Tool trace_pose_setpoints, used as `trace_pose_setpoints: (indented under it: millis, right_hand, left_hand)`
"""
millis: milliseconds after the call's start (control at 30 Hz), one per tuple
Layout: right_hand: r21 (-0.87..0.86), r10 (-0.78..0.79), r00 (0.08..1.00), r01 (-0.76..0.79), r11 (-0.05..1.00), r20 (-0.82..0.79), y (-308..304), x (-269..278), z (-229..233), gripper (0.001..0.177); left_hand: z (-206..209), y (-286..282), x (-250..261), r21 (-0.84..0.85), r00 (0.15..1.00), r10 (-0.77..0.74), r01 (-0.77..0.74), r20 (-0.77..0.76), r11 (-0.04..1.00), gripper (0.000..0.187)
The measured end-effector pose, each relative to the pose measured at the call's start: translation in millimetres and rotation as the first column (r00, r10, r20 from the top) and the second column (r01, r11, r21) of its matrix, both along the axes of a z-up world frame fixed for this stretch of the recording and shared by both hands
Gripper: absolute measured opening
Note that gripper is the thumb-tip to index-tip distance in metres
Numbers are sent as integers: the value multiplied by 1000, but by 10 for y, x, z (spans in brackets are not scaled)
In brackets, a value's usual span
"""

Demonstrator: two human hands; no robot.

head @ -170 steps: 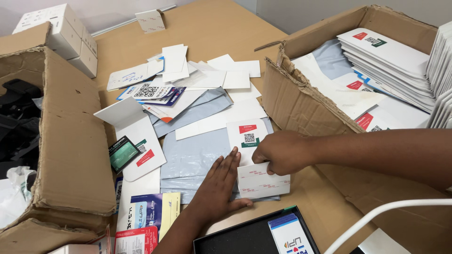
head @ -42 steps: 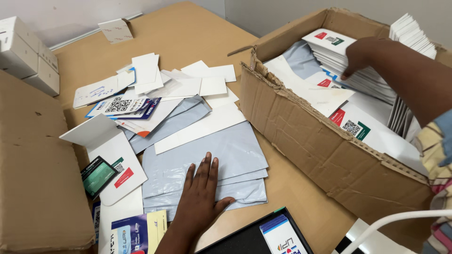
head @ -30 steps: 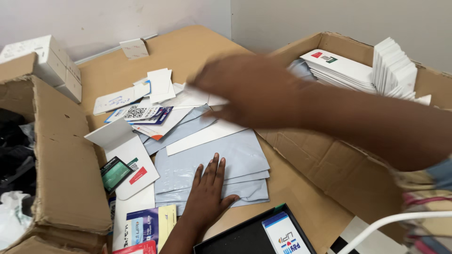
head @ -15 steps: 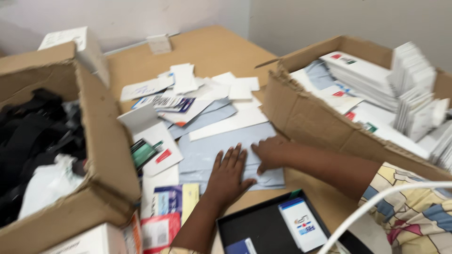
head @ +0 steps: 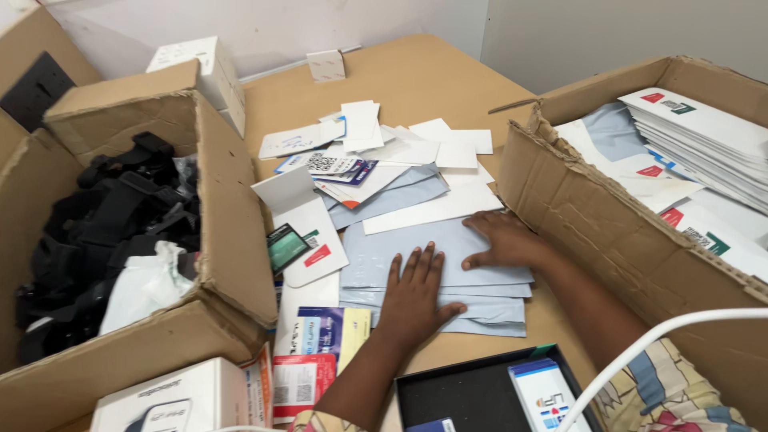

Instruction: The person sorts through a large quantity of mail and packages on a desk, picking them up from boxes and placing them in different stacks.

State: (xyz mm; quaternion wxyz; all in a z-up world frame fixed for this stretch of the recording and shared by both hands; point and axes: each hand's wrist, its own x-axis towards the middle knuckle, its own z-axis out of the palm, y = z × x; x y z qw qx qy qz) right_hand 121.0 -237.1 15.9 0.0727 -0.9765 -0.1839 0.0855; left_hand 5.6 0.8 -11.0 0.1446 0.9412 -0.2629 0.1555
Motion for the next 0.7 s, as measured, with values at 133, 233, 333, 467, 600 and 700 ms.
trace_pose_setpoints:
  millis: [133, 233, 333, 467, 600, 700]
  right_hand:
    - [65, -16, 998, 12, 998, 66, -72, 147, -222, 107]
    - [23, -82, 994, 80, 997, 66, 75, 165, -219, 105]
    - [23, -86, 994, 85, 996, 72, 137, 180, -75, 108]
    - [-21, -76, 996, 77, 997, 39, 272, 229, 112, 110]
    - [-52, -7, 1000, 6, 999, -20, 267, 325, 187, 103]
    - [115, 66, 991, -52, 992, -117, 270, 395, 92, 95]
  left_hand:
    - [-28, 9, 23, 5, 1000, 7, -7, 30, 1000, 100]
    - [-16, 20, 17, 10, 1000, 6, -7, 18, 1000, 99]
    - [-8, 4, -8, 7, 1000, 22, -22, -16, 1000, 98]
    - [53, 19, -55, 22, 1000, 22, -22, 10, 1000, 97]
    - [140, -6, -63, 14, 998, 48, -48, -28, 999, 105]
    - [195, -24, -46, 70, 992, 76, -69, -99, 995, 112]
